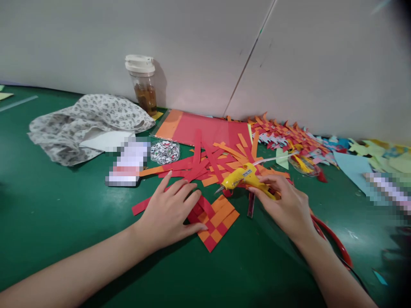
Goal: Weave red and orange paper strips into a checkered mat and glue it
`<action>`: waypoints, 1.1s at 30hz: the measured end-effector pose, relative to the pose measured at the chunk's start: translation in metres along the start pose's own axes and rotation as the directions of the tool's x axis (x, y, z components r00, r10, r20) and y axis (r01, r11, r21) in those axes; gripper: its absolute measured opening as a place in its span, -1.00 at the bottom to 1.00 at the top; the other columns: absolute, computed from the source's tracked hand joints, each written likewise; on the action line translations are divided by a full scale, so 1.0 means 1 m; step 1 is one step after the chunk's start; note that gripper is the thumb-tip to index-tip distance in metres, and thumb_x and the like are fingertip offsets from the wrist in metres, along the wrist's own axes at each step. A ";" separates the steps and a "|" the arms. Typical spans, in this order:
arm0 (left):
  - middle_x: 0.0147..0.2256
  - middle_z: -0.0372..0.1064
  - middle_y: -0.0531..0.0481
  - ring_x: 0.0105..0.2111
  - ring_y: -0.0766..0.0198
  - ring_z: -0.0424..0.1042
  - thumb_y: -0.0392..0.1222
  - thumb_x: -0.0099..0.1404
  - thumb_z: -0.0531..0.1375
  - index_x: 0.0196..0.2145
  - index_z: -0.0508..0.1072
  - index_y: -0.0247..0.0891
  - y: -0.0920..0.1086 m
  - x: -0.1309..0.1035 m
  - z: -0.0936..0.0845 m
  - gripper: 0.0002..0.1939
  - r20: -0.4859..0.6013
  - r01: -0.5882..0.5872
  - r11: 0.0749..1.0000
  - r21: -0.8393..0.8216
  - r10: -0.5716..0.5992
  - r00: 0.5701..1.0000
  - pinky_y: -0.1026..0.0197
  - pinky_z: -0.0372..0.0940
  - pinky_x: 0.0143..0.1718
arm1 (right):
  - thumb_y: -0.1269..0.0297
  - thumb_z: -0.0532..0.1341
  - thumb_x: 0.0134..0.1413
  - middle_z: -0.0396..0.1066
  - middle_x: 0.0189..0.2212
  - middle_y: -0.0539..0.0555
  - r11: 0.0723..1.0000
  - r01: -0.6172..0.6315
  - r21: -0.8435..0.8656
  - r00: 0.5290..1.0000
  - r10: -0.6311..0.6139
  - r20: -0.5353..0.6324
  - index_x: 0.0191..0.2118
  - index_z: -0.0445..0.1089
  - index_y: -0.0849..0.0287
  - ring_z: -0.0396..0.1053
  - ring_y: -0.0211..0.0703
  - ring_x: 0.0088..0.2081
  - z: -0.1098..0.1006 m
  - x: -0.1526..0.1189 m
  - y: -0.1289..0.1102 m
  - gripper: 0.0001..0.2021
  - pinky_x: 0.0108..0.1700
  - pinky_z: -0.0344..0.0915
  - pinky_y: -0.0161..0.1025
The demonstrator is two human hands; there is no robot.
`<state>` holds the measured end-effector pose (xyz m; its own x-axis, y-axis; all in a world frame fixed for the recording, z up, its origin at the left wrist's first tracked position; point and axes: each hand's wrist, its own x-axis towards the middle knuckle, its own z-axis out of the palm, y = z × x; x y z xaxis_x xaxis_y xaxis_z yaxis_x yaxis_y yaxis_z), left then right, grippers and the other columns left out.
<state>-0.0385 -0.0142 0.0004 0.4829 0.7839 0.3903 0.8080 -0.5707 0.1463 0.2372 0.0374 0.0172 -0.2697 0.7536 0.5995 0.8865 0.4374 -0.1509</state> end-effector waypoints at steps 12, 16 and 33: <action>0.02 0.35 -0.18 0.05 -0.04 0.25 0.24 0.27 -0.06 0.03 0.37 -0.31 -0.001 -0.001 0.004 -0.37 0.010 -0.124 0.982 0.142 0.124 0.992 -0.25 -0.18 0.19 | 0.15 0.29 -0.03 0.48 -0.35 0.03 0.993 -0.106 0.046 0.994 0.108 -0.035 -0.26 0.29 0.10 0.48 -0.08 -0.37 0.001 -0.001 0.000 -0.76 -0.33 0.38 -0.19; 0.05 0.32 -0.17 0.07 -0.02 0.22 0.18 0.30 -0.05 0.03 0.37 -0.32 0.000 -0.001 0.005 -0.42 0.000 -0.175 0.972 0.160 0.177 0.984 -0.23 -0.11 0.17 | 0.16 0.30 -0.04 0.49 -0.34 0.03 0.991 -0.126 0.049 0.990 0.129 -0.053 -0.27 0.29 0.10 0.49 -0.08 -0.36 0.000 0.000 -0.001 -0.76 -0.33 0.38 -0.20; -0.40 0.37 0.01 -0.46 0.28 0.31 -0.40 0.33 -0.01 0.10 0.25 -0.28 0.003 -0.003 -0.002 -0.60 0.047 -0.511 0.853 0.105 0.509 0.860 0.16 0.25 -0.39 | 0.17 0.30 -0.03 0.49 -0.33 0.02 0.992 -0.118 0.034 0.991 0.120 -0.066 -0.27 0.30 0.09 0.49 -0.06 -0.33 -0.002 -0.002 -0.005 -0.77 -0.32 0.37 -0.19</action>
<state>-0.0376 -0.0186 0.0017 0.8421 0.3951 0.3670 0.4783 -0.8616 -0.1700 0.2343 0.0330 0.0182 -0.1358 0.7664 0.6278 0.8988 0.3619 -0.2472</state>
